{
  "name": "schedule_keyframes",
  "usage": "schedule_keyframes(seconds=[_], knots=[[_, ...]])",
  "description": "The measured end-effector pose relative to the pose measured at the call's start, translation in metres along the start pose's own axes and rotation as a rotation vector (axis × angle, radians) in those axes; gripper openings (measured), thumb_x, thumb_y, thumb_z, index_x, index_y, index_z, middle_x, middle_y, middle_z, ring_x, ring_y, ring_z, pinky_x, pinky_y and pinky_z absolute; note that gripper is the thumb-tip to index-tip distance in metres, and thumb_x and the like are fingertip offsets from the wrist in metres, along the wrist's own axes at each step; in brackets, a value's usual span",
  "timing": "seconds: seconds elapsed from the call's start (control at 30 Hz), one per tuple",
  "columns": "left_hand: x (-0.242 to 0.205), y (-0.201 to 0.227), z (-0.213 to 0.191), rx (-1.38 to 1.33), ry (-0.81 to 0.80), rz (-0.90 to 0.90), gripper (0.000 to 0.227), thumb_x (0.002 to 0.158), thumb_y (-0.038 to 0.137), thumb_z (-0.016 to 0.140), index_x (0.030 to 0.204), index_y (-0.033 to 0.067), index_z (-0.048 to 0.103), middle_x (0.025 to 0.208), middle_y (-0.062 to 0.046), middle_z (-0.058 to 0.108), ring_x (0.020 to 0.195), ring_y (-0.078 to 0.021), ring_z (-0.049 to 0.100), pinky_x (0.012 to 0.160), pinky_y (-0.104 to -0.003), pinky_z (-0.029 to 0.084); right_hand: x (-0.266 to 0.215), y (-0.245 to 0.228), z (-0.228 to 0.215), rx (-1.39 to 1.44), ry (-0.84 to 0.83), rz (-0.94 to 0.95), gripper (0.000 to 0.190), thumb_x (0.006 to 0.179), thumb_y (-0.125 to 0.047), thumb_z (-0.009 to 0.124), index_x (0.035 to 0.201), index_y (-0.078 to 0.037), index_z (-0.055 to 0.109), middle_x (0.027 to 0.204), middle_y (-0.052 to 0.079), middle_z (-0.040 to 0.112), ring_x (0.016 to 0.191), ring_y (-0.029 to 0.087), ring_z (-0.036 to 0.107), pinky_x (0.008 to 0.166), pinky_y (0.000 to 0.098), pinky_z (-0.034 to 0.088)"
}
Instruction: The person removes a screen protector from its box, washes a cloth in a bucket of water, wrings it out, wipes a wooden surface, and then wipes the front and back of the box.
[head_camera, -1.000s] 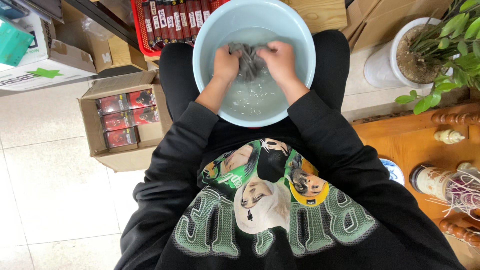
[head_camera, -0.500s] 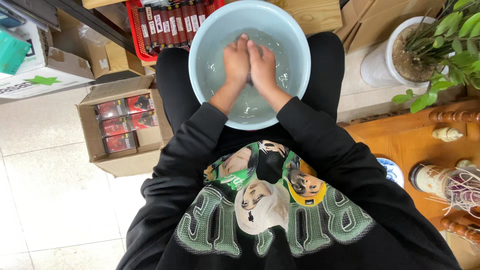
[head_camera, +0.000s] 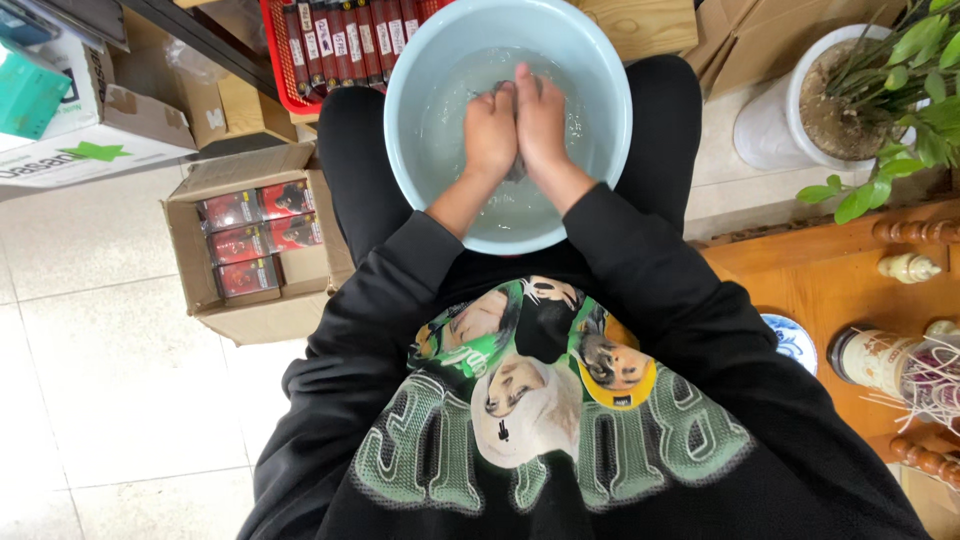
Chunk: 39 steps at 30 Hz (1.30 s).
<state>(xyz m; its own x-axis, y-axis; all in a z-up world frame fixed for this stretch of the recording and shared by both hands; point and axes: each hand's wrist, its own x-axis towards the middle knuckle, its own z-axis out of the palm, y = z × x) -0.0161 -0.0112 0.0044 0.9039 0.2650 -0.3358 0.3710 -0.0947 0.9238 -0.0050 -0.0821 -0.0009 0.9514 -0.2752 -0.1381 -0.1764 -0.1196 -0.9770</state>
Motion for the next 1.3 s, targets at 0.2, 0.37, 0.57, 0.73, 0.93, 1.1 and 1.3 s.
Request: schedule_keyframes(seconds=[0.2, 0.37, 0.57, 0.73, 0.93, 1.1, 1.3], knots=[[0.027, 0.012, -0.028, 0.26, 0.013, 0.061, 0.042, 0.094, 0.04, 0.057, 0.062, 0.0143, 0.049, 0.063, -0.003, 0.049, 0.069, -0.0219, 0.044, 0.07, -0.045, 0.042, -0.013, 0.015, -0.02, -0.401, -0.233, -0.147, 0.048, 0.106, -0.046, 0.057, 0.071, -0.015, 0.047, 0.065, 0.001, 0.052, 0.066, 0.02, 0.049, 0.065, 0.0405, 0.035], [0.023, 0.022, -0.056, 0.459, -0.006, -0.194, 0.039, 0.083, 0.054, 0.059, 0.082, 0.0153, 0.057, 0.085, -0.003, 0.06, 0.087, -0.0279, 0.055, 0.079, -0.043, 0.046, 0.011, 0.019, -0.04, -0.8, -0.297, -0.154, 0.02, 0.094, -0.027, 0.071, 0.085, -0.013, 0.061, 0.08, 0.007, 0.068, 0.079, 0.038, 0.063, 0.069, 0.0501, 0.047], [0.025, 0.017, -0.051, 0.769, -0.067, -0.168, 0.037, 0.081, 0.039, 0.066, 0.106, 0.012, 0.072, 0.108, -0.012, 0.076, 0.1, -0.0403, 0.071, 0.084, -0.05, 0.058, 0.025, 0.019, -0.033, -1.212, -0.429, -0.014, 0.028, 0.096, -0.027, 0.068, 0.112, -0.004, 0.068, 0.113, 0.023, 0.071, 0.104, 0.049, 0.069, 0.081, 0.0575, 0.059], [0.028, 0.011, -0.052, 0.352, 0.003, -0.075, 0.027, 0.076, 0.005, 0.053, 0.084, 0.0147, 0.076, 0.075, -0.003, 0.07, 0.072, -0.0254, 0.057, 0.067, -0.04, 0.049, 0.034, 0.014, -0.034, -0.856, -0.452, 0.043, 0.036, 0.088, -0.012, 0.049, 0.062, -0.018, 0.025, 0.058, -0.001, 0.024, 0.062, 0.022, 0.026, 0.056, 0.047, 0.021], [0.026, 0.01, -0.036, -0.447, -0.112, -0.187, 0.024, 0.061, 0.004, 0.054, 0.083, 0.0077, 0.063, 0.074, -0.005, 0.052, 0.071, -0.0228, 0.046, 0.061, -0.038, 0.035, 0.026, -0.002, -0.022, 0.037, -0.167, 0.399, 0.02, 0.099, -0.032, 0.065, 0.082, -0.022, 0.059, 0.063, -0.004, 0.033, 0.053, 0.012, 0.03, 0.05, 0.0359, 0.014], [0.013, 0.012, -0.011, -0.241, -0.133, -0.036, 0.027, 0.099, 0.035, 0.057, 0.081, 0.0149, 0.059, 0.076, 0.002, 0.055, 0.075, -0.014, 0.047, 0.068, -0.033, 0.041, 0.011, -0.007, -0.006, -0.225, -0.088, -0.163, 0.037, 0.101, -0.044, 0.054, 0.086, -0.014, 0.07, 0.094, -0.001, 0.082, 0.086, 0.018, 0.074, 0.077, 0.0355, 0.053], [0.019, 0.008, 0.0, 0.004, 0.033, 0.206, 0.038, 0.103, 0.032, 0.043, 0.09, 0.0075, 0.069, 0.093, -0.019, 0.075, 0.087, -0.0334, 0.066, 0.084, -0.048, 0.047, 0.003, -0.006, -0.002, -0.306, -0.114, -0.295, 0.049, 0.108, -0.045, 0.042, 0.084, -0.012, 0.069, 0.079, 0.01, 0.073, 0.074, 0.023, 0.063, 0.07, 0.0433, 0.045]])
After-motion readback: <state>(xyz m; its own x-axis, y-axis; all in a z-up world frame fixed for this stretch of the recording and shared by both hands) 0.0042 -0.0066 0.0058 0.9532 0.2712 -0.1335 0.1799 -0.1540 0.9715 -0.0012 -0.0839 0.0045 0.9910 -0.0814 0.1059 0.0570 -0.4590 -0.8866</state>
